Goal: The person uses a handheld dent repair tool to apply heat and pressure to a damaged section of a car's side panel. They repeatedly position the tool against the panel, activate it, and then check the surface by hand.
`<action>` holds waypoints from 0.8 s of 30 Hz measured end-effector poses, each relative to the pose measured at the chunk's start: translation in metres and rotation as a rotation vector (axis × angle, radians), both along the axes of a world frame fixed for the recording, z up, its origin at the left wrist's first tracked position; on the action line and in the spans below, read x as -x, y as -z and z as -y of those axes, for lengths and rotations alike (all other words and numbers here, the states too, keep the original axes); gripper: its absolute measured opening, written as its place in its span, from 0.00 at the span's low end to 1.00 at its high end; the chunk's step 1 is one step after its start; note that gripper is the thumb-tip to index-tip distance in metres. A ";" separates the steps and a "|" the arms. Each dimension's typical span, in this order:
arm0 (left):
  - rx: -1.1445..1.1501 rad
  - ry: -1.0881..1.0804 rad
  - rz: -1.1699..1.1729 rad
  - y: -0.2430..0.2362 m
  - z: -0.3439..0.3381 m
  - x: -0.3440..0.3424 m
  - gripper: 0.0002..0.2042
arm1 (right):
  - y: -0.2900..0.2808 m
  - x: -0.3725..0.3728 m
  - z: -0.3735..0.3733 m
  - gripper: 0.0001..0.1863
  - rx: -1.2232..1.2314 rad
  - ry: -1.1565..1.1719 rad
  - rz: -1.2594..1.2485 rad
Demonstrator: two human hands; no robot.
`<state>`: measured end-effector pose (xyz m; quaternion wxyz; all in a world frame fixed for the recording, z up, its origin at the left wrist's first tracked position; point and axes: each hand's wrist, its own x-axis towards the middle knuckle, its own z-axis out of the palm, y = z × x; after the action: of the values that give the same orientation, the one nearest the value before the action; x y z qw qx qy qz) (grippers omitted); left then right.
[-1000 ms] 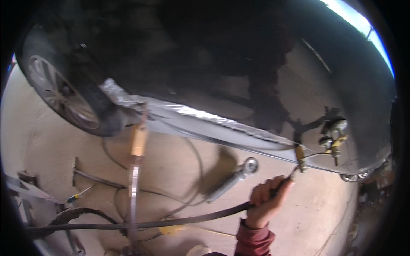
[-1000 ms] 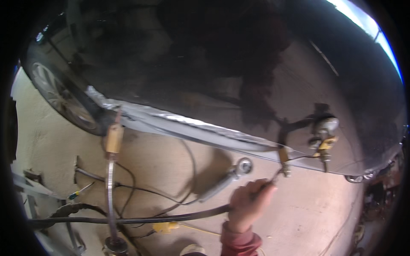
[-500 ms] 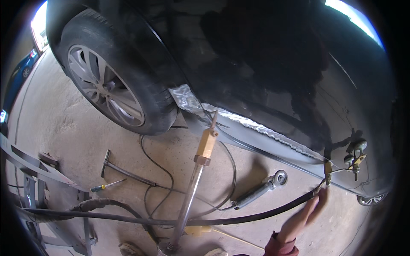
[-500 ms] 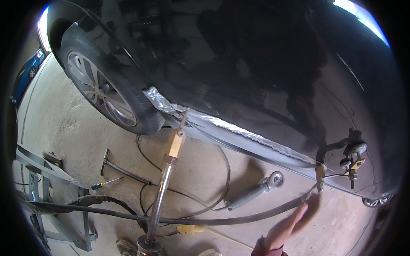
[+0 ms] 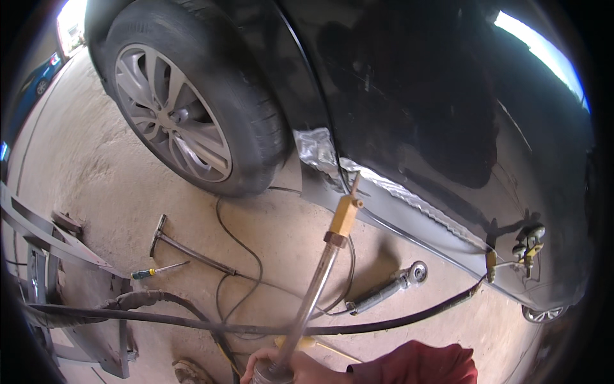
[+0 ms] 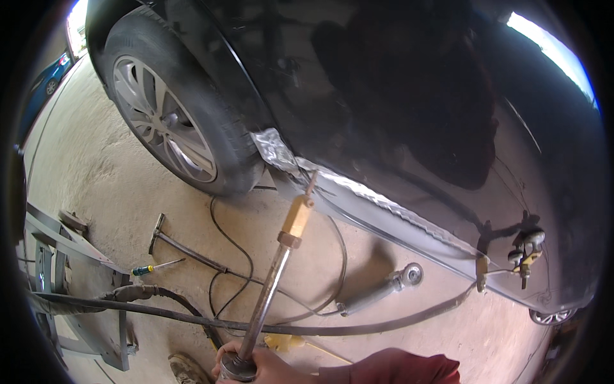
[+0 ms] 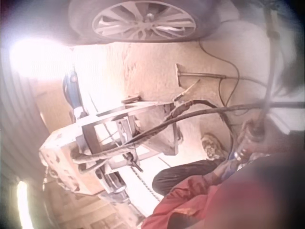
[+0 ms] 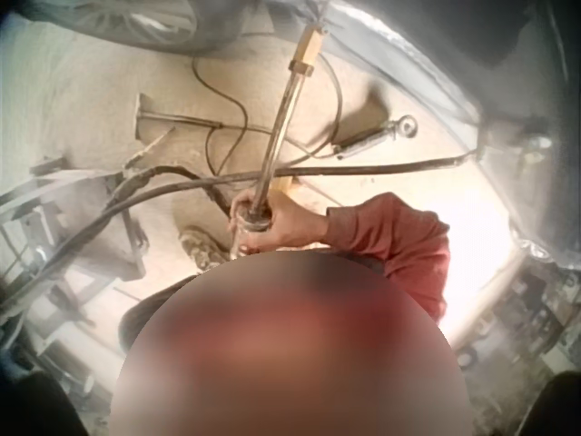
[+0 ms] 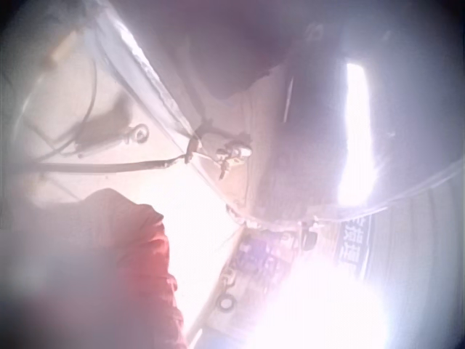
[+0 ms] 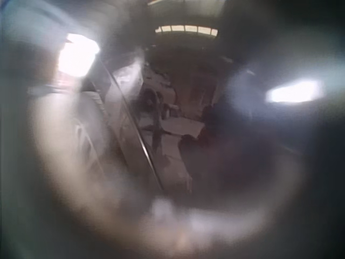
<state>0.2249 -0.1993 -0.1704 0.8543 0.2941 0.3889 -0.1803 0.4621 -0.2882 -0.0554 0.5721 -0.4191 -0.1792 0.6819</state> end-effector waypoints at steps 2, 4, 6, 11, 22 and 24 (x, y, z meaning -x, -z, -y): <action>-0.002 0.008 0.014 0.000 -0.001 -0.006 0.18 | -0.007 -0.014 -0.003 0.14 -0.004 0.055 -0.126; -0.015 0.007 0.030 -0.001 -0.003 -0.010 0.18 | -0.012 -0.031 -0.006 0.18 0.042 -0.068 0.183; -0.023 0.010 0.041 -0.001 -0.003 -0.013 0.18 | -0.015 -0.035 -0.008 0.28 0.078 0.114 0.414; -0.043 -0.007 0.034 0.000 0.000 -0.011 0.18 | -0.014 -0.001 -0.007 0.10 -0.086 0.092 -0.042; -0.035 -0.041 -0.031 0.006 0.014 0.033 0.18 | -0.001 -0.008 -0.006 0.11 -0.220 0.073 0.052; -0.034 -0.041 -0.041 0.006 0.016 0.038 0.18 | 0.000 -0.001 -0.003 0.13 -0.163 0.001 -0.210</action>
<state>0.1874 -0.2150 -0.1760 0.8444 0.2970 0.4154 -0.1621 0.4632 -0.2849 -0.0550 0.6201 -0.2978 -0.1729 0.7049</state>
